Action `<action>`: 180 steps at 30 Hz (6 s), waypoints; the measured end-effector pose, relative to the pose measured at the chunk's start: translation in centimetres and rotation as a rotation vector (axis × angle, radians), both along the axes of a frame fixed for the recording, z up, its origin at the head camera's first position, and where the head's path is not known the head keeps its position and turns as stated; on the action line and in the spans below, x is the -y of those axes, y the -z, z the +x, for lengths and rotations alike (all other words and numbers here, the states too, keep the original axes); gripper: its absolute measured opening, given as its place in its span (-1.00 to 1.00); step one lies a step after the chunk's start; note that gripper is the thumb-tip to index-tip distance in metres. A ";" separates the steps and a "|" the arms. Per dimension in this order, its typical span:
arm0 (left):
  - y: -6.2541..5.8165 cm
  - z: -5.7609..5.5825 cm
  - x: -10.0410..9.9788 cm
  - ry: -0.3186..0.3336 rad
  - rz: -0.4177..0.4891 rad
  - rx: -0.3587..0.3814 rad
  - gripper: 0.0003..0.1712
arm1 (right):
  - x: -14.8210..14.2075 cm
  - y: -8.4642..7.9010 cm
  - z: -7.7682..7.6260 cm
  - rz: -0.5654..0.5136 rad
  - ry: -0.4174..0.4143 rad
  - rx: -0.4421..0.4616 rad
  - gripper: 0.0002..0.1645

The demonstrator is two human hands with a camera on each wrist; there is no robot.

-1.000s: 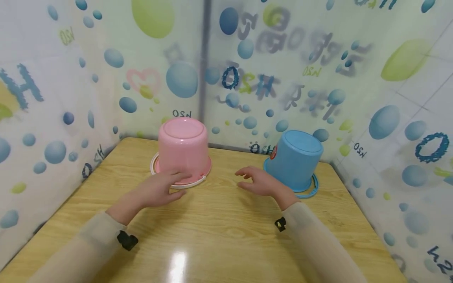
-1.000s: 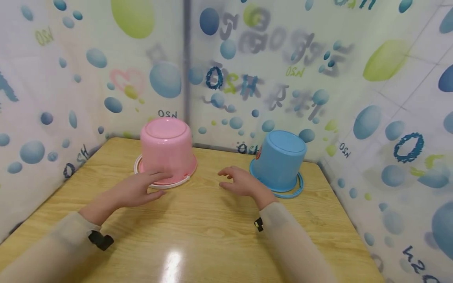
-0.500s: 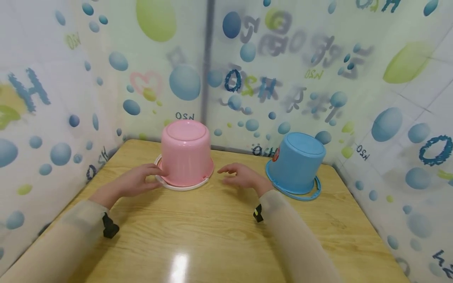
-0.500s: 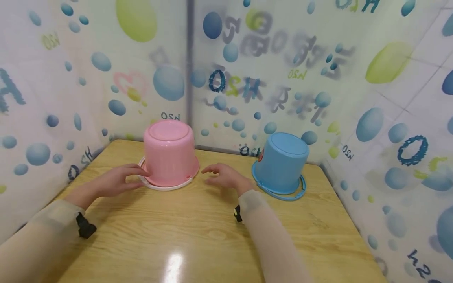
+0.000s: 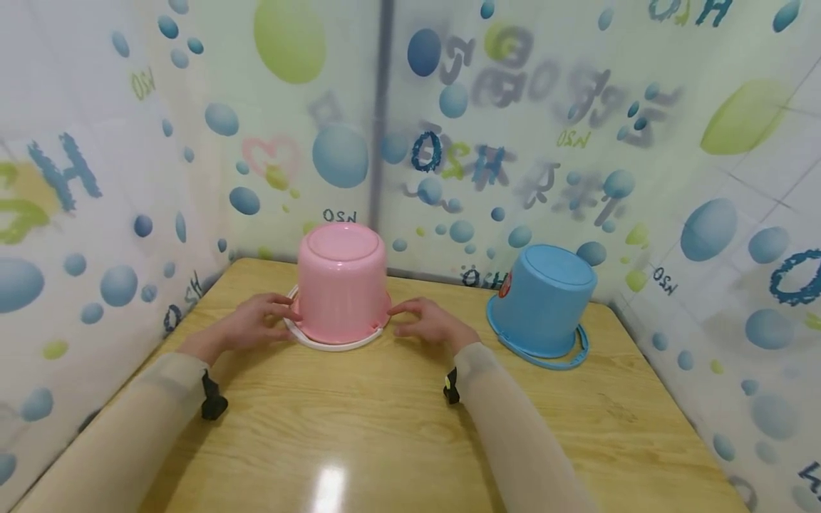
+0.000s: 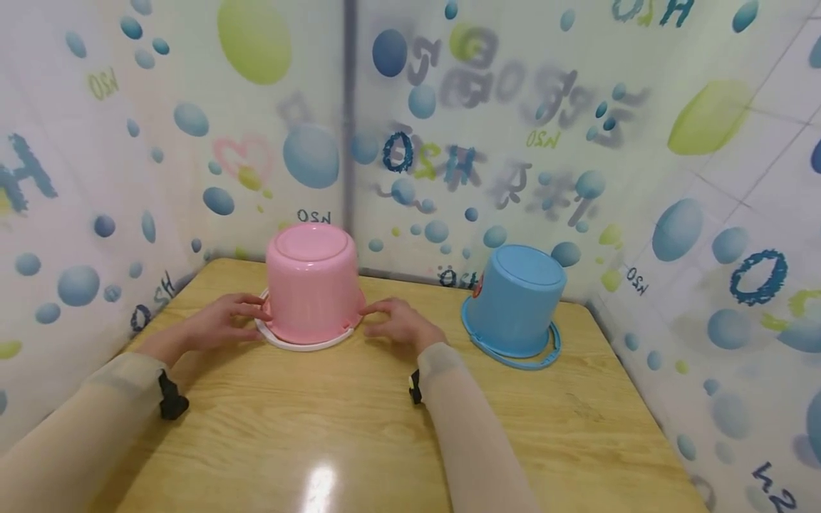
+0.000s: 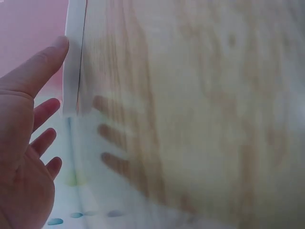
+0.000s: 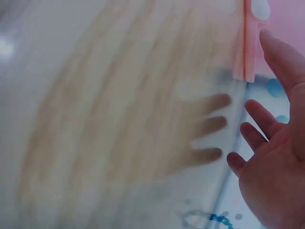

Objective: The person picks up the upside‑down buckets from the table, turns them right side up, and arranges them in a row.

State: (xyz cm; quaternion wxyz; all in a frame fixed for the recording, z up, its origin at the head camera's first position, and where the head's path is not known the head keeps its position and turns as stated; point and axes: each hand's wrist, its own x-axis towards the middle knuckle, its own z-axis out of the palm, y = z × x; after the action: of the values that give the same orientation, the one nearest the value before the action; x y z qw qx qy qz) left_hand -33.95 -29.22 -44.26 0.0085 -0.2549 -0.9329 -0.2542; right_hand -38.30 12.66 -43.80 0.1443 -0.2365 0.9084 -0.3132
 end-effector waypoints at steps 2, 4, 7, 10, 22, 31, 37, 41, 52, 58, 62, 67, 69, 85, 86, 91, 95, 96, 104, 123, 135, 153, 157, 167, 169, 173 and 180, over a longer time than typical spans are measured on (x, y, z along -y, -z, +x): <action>0.3 -0.2 0.1 0.001 0.021 0.014 -0.62 | -0.2 0.4 0.0 0.015 0.015 0.011 -0.49; 0.5 -0.2 0.1 0.004 0.046 0.034 -0.64 | -0.2 0.6 0.0 0.025 0.023 0.021 -0.50; 0.7 -0.3 0.1 0.011 0.063 0.061 -0.68 | -0.1 0.6 0.1 0.041 0.015 0.027 -0.51; 0.8 -0.2 0.1 0.005 0.063 0.082 -0.70 | 0.3 0.4 0.2 0.056 0.011 0.031 -0.54; 0.9 -1.0 -0.3 -0.002 0.065 0.107 -0.81 | 0.9 0.6 -0.2 0.102 0.031 0.005 -0.66; 0.9 -1.2 -0.3 -0.009 0.043 0.153 -0.73 | 1.3 0.6 -0.4 0.108 0.043 -0.010 -0.76; 0.7 -1.2 -0.4 -0.004 0.031 0.146 -0.75 | 1.8 0.3 -0.3 0.129 0.071 -0.031 -0.81; 0.7 -1.2 -0.6 0.001 0.033 0.142 -0.77 | 2.0 0.2 -0.2 0.130 0.101 -0.036 -0.85; 1.0 -0.7 -1.0 -0.020 0.022 0.183 -0.78 | 2.4 0.8 0.1 0.134 0.126 -0.066 -0.87; 0.9 -0.5 -1.1 0.019 0.042 0.134 -0.82 | 2.3 0.9 -0.2 0.127 0.109 -0.077 -0.89; 0.7 -0.4 -1.2 0.055 0.048 0.110 -0.82 | 2.2 0.9 -0.3 0.104 0.089 -0.081 -0.86; 0.4 -0.1 -1.3 0.036 0.026 0.174 -0.81 | 1.8 0.5 0.1 0.013 0.042 -0.035 -0.85; 0.5 -0.1 -1.3 0.024 0.028 0.200 -0.81 | 1.6 0.4 0.3 -0.035 0.019 -0.014 -0.86; -0.6 1.0 -0.3 0.058 0.168 0.220 -0.83 | 1.3 -1.1 0.4 -0.149 0.000 0.073 -0.90; -0.7 1.1 -0.2 0.061 0.172 0.217 -0.83 | 1.3 -1.1 0.4 -0.154 0.000 0.075 -0.89; -1.4 1.7 -0.1 0.045 0.208 0.237 -0.80 | 1.2 -1.3 0.4 -0.219 -0.015 0.082 -0.76; -1.8 2.0 0.1 0.013 0.233 0.247 -0.76 | 1.0 -1.6 0.5 -0.305 -0.031 0.089 -0.69; -1.8 2.1 0.1 0.009 0.233 0.240 -0.75 | 0.9 -1.6 0.5 -0.326 -0.034 0.092 -0.69; -3.0 2.8 0.1 -0.020 0.271 0.181 -0.68 | 0.5 -1.9 1.0 -0.427 -0.031 0.119 -0.71; -6.1 3.3 -2.0 -0.104 0.454 0.089 -0.51 | 0.9 -3.7 1.6 -0.651 0.042 0.069 -0.56; -7.7 3.2 -1.9 -0.097 0.519 0.007 -0.49 | 1.0 -5.1 2.3 -0.630 0.037 -0.025 -0.38; -8.5 3.3 -2.4 -0.038 0.578 -0.003 -0.33 | 0.3 -6.1 2.3 -0.688 0.010 -0.179 -0.36; -8.5 3.3 -2.5 -0.034 0.619 -0.026 -0.31 | 0.3 -6.3 2.4 -0.704 0.048 -0.174 -0.38; -9.0 3.5 -3.0 -0.081 0.592 -0.107 -0.58 | 0.2 -6.9 2.7 -0.748 0.072 -0.161 -0.50; -9.0 3.4 -3.0 -0.078 0.584 -0.116 -0.61 | 0.2 -7.1 2.7 -0.751 0.073 -0.162 -0.52; -9.3 3.3 -3.0 -0.086 0.587 -0.100 -0.57 | 0.2 -7.4 2.7 -0.757 0.066 -0.149 -0.52; -10.0 3.1 -2.7 -0.065 0.621 0.047 -0.41 | 0.1 -8.2 2.7 -0.776 0.034 -0.110 -0.50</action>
State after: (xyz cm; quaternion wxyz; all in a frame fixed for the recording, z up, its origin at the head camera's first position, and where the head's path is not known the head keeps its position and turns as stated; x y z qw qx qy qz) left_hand -30.85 -26.51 -34.30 0.0727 -0.2042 -0.8181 -0.5326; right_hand -35.64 12.53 -35.63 -0.0101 -0.2751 0.7325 -0.6227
